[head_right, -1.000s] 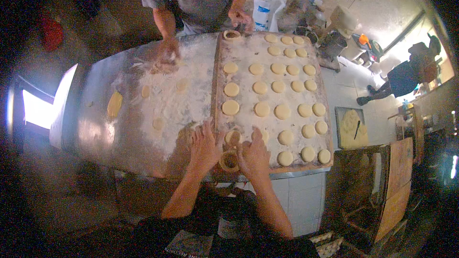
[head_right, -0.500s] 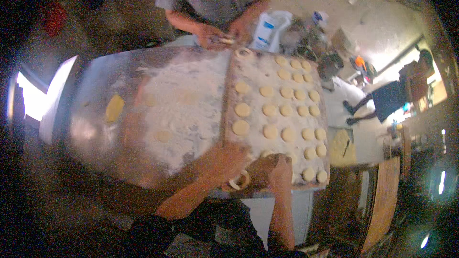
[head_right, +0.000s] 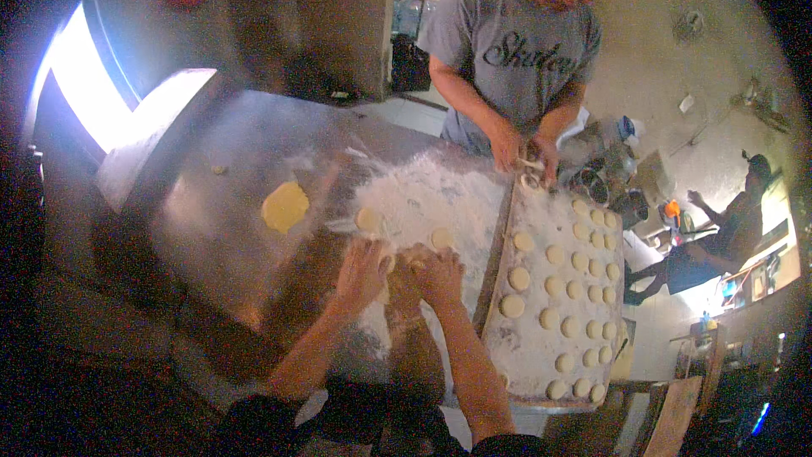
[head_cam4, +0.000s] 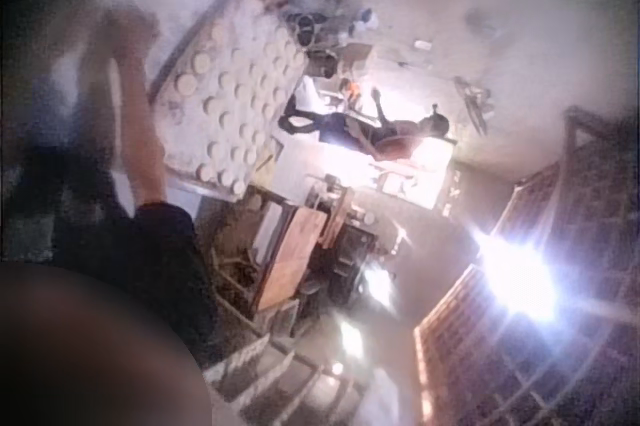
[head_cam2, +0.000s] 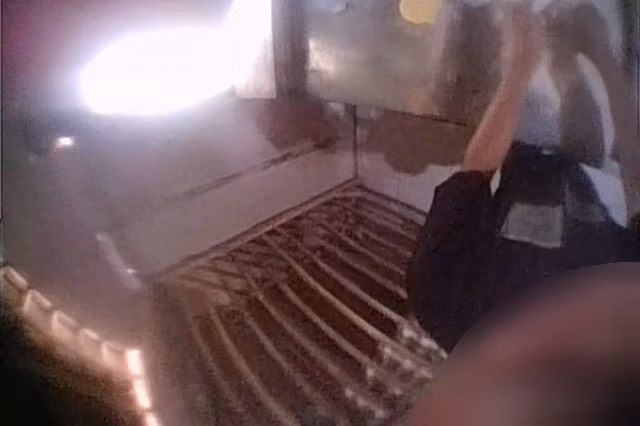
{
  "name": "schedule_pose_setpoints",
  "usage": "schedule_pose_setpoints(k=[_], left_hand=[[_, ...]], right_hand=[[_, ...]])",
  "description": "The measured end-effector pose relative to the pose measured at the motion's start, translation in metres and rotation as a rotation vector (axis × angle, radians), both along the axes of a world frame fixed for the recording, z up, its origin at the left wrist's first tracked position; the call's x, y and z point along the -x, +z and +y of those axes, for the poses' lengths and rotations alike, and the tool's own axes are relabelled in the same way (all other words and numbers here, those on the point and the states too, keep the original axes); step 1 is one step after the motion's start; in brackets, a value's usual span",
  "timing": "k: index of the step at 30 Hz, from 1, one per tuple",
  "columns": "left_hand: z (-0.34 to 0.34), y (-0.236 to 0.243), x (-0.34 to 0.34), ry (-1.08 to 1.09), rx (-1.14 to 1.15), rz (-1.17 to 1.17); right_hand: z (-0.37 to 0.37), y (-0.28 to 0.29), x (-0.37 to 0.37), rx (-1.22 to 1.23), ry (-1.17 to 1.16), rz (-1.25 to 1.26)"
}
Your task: The person retrieves trays of dough balls from a rack, places them on a table, and shapes each ball into a ring by hand. The shaped dough rings are arranged on a wooden board, and the completed board is returned to the rack. The person repeats this process with additional dough balls.
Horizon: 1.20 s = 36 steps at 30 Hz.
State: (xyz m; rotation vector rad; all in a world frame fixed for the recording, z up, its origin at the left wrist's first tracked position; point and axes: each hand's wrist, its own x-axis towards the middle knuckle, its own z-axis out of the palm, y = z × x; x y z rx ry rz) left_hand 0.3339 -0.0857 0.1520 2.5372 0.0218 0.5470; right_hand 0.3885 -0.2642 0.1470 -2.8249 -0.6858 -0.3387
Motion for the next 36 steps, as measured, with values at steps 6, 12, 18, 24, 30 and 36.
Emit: schedule_pose_setpoints(k=[6, 12, 18, 24, 30, 36], left_hand=[[-0.006, 0.021, 0.02, -0.071, 0.41, 0.362], [0.0, 0.049, 0.018, -0.21, 0.724, 0.269], [-0.024, 0.042, 0.006, -0.106, 0.393, -0.139], [-0.064, 0.012, -0.006, -0.612, 1.304, -0.034], [-0.111, 0.031, 0.005, -0.292, 0.825, 0.098], [-0.17, 0.057, 0.018, -0.323, 0.518, 0.103]], right_hand=[[-0.011, 0.016, -0.003, -0.558, -0.006, 0.734], [0.011, 0.06, 0.018, -0.767, -0.112, 0.697], [0.015, 0.061, 0.02, -1.087, 0.019, 0.697], [-0.043, 0.05, 0.034, -1.604, -0.002, 0.955], [-0.07, 0.072, 0.052, -1.519, 0.056, 0.855], [-0.128, 0.087, 0.063, -1.348, -0.052, 0.919]])
